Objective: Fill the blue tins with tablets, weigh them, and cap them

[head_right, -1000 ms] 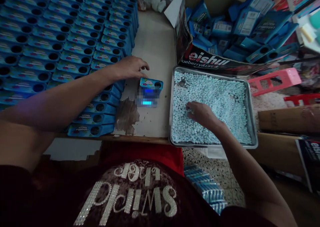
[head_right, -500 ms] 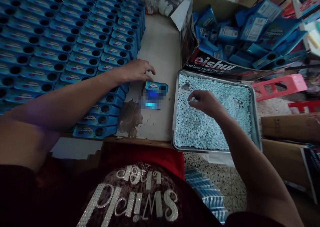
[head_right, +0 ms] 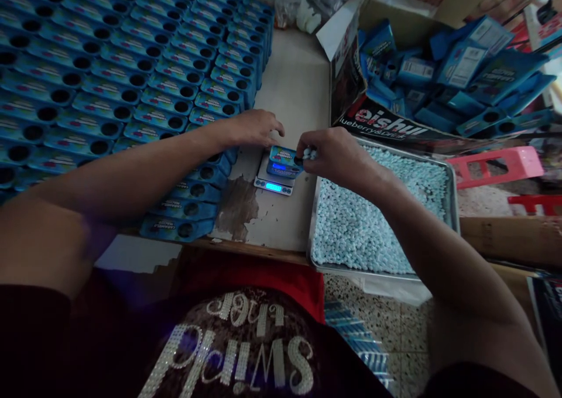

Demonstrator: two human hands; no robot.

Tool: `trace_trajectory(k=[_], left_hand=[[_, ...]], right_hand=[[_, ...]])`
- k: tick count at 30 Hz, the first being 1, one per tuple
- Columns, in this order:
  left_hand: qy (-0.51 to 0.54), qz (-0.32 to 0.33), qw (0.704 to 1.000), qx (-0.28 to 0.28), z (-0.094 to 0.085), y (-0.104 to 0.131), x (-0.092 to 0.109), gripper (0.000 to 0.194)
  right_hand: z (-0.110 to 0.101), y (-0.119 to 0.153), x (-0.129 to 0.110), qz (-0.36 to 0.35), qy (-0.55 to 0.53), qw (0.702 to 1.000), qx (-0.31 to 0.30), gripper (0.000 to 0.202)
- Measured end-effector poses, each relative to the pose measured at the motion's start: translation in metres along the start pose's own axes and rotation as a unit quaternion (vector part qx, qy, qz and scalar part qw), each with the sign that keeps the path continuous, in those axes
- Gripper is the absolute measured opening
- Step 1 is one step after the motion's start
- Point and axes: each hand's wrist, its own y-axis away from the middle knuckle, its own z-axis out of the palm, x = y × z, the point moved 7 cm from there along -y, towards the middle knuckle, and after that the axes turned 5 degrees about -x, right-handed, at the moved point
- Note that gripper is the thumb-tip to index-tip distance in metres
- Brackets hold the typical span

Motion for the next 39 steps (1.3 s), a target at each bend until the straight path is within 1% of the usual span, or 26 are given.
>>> trace_trajectory(k=[4, 7, 12, 17, 19, 23, 25, 28, 29, 32, 35, 39], left_hand=[[0.006, -0.018, 1.000, 0.002, -0.001, 0.000, -0.001, 0.061], [0.004, -0.016, 1.000, 0.010, -0.003, 0.002, 0.001, 0.062], [0.010, -0.010, 1.000, 0.020, -0.002, 0.002, -0.001, 0.061], [0.012, -0.029, 0.999, 0.013, 0.000, -0.001, -0.003, 0.065], [0.008, -0.029, 0.999, 0.009, 0.000, -0.002, -0.004, 0.066], [0.019, -0.010, 1.000, 0.018, 0.001, -0.002, -0.006, 0.066], [0.025, -0.005, 0.999, 0.024, 0.002, -0.002, -0.008, 0.064], [0.029, -0.010, 0.999, 0.016, 0.003, -0.002, -0.009, 0.063], [0.031, -0.011, 0.999, 0.011, 0.003, -0.003, -0.009, 0.063], [0.034, -0.011, 0.999, 0.002, 0.003, -0.003, -0.007, 0.064], [0.030, -0.011, 0.999, 0.001, 0.003, -0.003, -0.006, 0.066], [0.014, -0.009, 1.000, 0.016, 0.001, -0.002, -0.004, 0.062]], right_hand=[[0.003, -0.002, 0.004, -0.004, 0.006, 1.000, -0.006, 0.016], [0.001, -0.003, 0.002, -0.009, 0.003, 1.000, -0.006, 0.020], [0.000, -0.005, -0.001, -0.012, -0.013, 1.000, -0.005, 0.020], [0.000, -0.003, -0.005, -0.011, -0.018, 1.000, 0.000, 0.018], [-0.001, -0.001, -0.007, -0.001, -0.018, 1.000, 0.006, 0.023], [-0.009, 0.005, -0.008, 0.018, -0.033, 0.998, 0.041, 0.035], [-0.013, 0.007, -0.002, 0.024, -0.059, 0.996, 0.059, 0.029], [-0.015, 0.006, 0.017, 0.044, -0.112, 0.990, 0.067, 0.012], [-0.015, 0.004, 0.024, 0.049, -0.130, 0.988, 0.062, 0.011], [-0.012, 0.001, 0.035, 0.048, -0.160, 0.985, 0.040, 0.021], [-0.009, -0.002, 0.027, 0.025, -0.144, 0.989, 0.029, 0.025], [-0.008, -0.002, 0.006, 0.010, -0.075, 0.996, 0.046, 0.018]])
